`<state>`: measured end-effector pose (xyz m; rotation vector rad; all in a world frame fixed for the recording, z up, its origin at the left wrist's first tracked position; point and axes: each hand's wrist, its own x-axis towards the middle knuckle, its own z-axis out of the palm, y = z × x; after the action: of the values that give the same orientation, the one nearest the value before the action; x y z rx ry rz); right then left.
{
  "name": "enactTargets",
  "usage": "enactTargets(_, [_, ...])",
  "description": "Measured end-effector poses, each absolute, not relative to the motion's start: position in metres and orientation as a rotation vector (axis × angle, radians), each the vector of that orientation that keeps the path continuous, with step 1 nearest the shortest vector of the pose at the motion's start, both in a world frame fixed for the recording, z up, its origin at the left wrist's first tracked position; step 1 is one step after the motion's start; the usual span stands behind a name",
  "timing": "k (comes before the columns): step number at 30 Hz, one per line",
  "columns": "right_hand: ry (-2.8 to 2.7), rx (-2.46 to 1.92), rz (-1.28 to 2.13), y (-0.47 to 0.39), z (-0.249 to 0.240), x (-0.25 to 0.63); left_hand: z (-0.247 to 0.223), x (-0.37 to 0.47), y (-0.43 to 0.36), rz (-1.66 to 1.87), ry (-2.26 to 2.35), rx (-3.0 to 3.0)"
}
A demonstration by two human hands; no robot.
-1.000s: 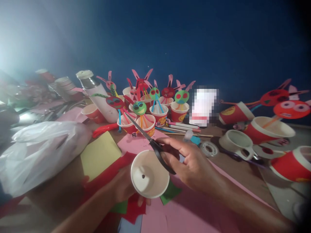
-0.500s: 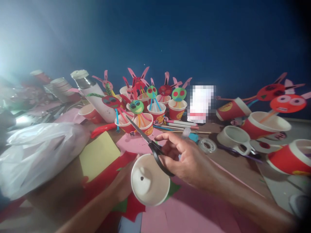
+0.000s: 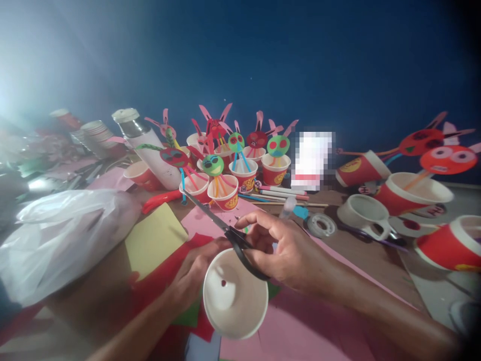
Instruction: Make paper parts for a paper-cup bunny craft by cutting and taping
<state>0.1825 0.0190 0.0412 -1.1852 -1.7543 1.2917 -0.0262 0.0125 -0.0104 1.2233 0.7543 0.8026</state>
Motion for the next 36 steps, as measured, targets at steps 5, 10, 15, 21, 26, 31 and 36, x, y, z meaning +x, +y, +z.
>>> enactTargets(5, [-1.796,-1.182,1.247,0.022,0.042,0.18,0.009,-0.024,0.016,0.742,0.58,1.393])
enactTargets(10, [-1.732,-1.157,1.2,0.023,0.042,0.177,0.004,-0.021,0.011,0.776,0.604,1.179])
enactTargets(15, [-1.84,-1.198,1.1,0.019,0.038,0.17,-0.008,-0.01,0.006,0.775,0.657,1.126])
enactTargets(21, [-1.744,-1.159,1.076,0.015,0.042,0.169,0.013,-0.018,0.006,0.716,0.793,1.435])
enactTargets(26, [-1.697,-1.128,1.122,0.018,0.048,0.176,0.01,-0.019,-0.023,0.552,0.49,2.226])
enactTargets(31, [-1.709,-1.147,1.195,0.021,0.048,0.178,-0.034,-0.003,-0.051,0.489,0.497,2.77])
enactTargets(36, [-1.581,-1.115,1.253,0.02,0.044,0.178,0.0,-0.014,-0.029,0.503,0.426,2.284])
